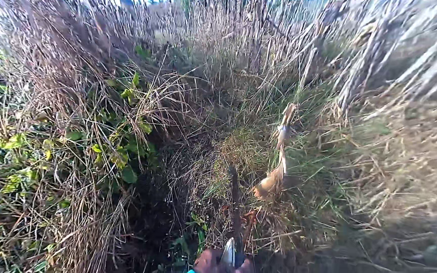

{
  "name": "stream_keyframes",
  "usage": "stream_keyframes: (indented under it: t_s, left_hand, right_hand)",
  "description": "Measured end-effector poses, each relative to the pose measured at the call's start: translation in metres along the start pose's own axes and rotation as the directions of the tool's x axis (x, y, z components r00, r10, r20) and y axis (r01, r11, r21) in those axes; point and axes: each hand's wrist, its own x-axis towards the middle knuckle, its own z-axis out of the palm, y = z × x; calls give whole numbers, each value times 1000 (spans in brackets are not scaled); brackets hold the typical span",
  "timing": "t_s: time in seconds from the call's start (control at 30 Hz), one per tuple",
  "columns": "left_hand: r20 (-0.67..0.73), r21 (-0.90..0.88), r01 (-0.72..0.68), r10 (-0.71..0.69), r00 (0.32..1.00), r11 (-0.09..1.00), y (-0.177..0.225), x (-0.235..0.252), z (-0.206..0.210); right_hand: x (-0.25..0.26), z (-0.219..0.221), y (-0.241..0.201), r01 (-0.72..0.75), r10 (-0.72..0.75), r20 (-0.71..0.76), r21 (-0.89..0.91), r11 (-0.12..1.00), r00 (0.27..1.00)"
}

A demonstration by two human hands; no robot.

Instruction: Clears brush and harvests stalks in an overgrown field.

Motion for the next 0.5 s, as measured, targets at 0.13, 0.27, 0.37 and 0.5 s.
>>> stream_keyframes:
  t_s: [0.13, 0.27, 0.37, 0.5]
  left_hand:
    - [-7, 71, -59, 60, 998, 996, 10, -8, 10]
    - [-49, 130, -105, 112, 993, 986, 10, -8, 11]
    - [-25, -42, -79, 78, 997, 996, -8, -11, 9]
    - [-34, -216, -81, 76, 997, 973, -19, -21, 20]
  right_hand:
    - [-5, 0, 9, 42, -41, -6, 81, 996, 999]
    - [-7, -6, 3, 114, -117, 9, 173, 978, 993]
    - [-6, -7, 5, 37, -43, 29, 187, 982, 999]
    - [-19, -4, 2, -52, 51, 11, 256, 965, 999]
